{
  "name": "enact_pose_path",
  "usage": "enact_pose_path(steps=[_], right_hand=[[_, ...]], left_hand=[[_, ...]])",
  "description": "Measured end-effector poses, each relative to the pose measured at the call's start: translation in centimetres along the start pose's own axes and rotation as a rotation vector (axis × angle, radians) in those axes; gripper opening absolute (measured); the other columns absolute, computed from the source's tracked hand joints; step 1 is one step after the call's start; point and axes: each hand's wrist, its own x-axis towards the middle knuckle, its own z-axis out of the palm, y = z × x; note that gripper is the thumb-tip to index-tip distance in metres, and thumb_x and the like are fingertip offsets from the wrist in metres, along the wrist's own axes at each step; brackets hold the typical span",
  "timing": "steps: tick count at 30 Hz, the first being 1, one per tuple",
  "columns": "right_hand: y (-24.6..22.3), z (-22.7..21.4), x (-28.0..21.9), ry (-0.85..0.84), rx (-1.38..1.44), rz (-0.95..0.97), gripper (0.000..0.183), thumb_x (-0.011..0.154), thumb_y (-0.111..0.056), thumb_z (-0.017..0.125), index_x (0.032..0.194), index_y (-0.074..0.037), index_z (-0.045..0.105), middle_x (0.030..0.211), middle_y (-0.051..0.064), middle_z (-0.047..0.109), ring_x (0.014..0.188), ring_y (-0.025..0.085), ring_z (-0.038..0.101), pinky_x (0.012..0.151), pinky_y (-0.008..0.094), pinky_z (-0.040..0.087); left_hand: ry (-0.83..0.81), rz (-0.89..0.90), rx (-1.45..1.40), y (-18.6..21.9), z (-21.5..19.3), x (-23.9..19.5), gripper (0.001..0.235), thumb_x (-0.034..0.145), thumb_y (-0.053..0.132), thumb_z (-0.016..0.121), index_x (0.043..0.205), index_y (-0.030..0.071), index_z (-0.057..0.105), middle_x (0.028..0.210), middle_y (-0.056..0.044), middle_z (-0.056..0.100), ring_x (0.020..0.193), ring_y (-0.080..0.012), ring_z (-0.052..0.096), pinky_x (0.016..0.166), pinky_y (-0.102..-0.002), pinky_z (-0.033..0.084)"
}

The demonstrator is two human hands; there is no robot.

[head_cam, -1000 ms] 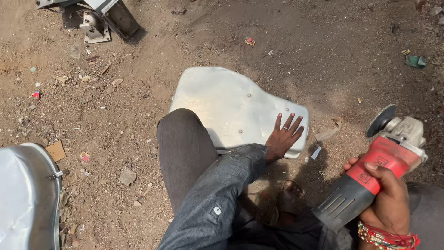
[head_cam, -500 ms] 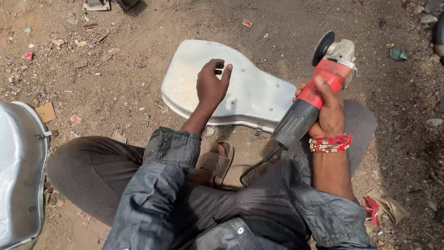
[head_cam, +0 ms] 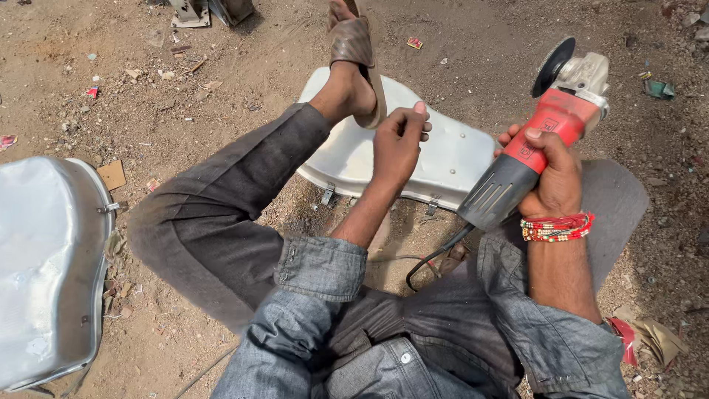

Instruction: The person uses an angle grinder to smooth the edges of a metal casing, turning the casing over to work on different sides while handling small metal plates on the ground.

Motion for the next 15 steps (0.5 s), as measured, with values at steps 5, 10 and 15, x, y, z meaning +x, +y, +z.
enact_pose_path(steps=[5, 10, 15], right_hand=[[-1.5, -2.1, 0.4, 0.121, -0.095, -0.064, 0.050, 0.082, -0.002, 0.065, 0.129, 0.001, 0.048, 0.113, 0.019, 0.072, 0.101, 0.031, 0.077, 0.086, 0.045, 0.064], [-1.6, -5.0, 2.6, 0.180, -0.301, -0.125, 0.034, 0.092, -0.002, 0.071, 0.121, 0.007, 0.057, 0.102, 0.015, 0.068, 0.090, 0.026, 0.071, 0.081, 0.042, 0.062], [3.7, -7.1, 5.8, 0.337, -0.355, -0.110, 0.029, 0.084, 0.001, 0.074, 0.112, 0.001, 0.064, 0.096, 0.007, 0.069, 0.082, 0.019, 0.071, 0.075, 0.035, 0.061]], left_hand=[[-0.366, 0.008, 0.068, -2.1, 5.2, -9.1, 0.046, 0.095, 0.048, 0.064, 0.102, 0.003, 0.064, 0.086, -0.003, 0.068, 0.083, -0.0105, 0.067, 0.072, -0.029, 0.055], [-0.355, -0.230, 0.127, -3.5, 8.2, -11.8, 0.048, 0.090, 0.041, 0.081, 0.091, -0.002, 0.060, 0.077, -0.006, 0.064, 0.071, -0.0147, 0.060, 0.062, -0.031, 0.051], [-0.078, -0.410, -0.167, -8.7, 9.1, -12.2, 0.031, 0.082, 0.031, 0.086, 0.086, 0.008, 0.065, 0.077, 0.002, 0.071, 0.066, -0.0075, 0.065, 0.060, -0.024, 0.052]])
